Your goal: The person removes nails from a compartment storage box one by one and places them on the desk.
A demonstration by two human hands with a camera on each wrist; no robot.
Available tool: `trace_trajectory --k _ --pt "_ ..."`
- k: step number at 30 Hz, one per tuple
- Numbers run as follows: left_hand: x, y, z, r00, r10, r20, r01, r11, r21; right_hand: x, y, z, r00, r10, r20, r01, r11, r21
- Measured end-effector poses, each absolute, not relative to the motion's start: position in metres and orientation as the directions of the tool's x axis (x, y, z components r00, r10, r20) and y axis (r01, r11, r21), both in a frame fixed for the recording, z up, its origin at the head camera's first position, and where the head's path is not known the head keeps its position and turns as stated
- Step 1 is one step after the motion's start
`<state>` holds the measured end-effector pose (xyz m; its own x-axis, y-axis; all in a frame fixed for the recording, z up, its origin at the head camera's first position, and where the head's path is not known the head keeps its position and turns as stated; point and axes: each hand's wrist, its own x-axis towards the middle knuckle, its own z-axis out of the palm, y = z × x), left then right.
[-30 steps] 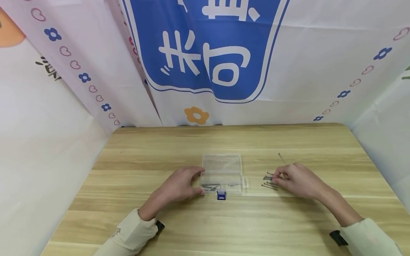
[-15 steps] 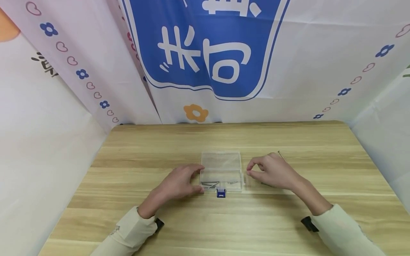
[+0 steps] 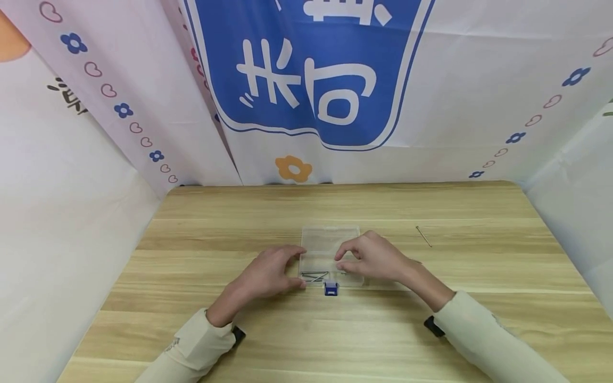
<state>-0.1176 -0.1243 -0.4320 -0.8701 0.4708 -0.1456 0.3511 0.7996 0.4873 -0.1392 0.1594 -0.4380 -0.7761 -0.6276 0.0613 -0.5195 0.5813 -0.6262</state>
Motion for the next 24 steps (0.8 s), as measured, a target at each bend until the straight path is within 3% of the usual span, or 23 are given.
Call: trace_trajectory --k 7,24 --pt "-0.118 -0.125 -0.431 -0.872 0.466 -0.15 0.348 0.805 0.481 -0.142 0.142 -0.44 -0.713 -0.698 0.062 -0.577 0.534 -0.618" --pt "-0.119 -0.125 -0.433 -0.872 0.469 -0.144 0.357 0.807 0.47 -0.145 0.122 -0.448 -0.689 -0.723 0.045 -0.58 0.513 -0.633"
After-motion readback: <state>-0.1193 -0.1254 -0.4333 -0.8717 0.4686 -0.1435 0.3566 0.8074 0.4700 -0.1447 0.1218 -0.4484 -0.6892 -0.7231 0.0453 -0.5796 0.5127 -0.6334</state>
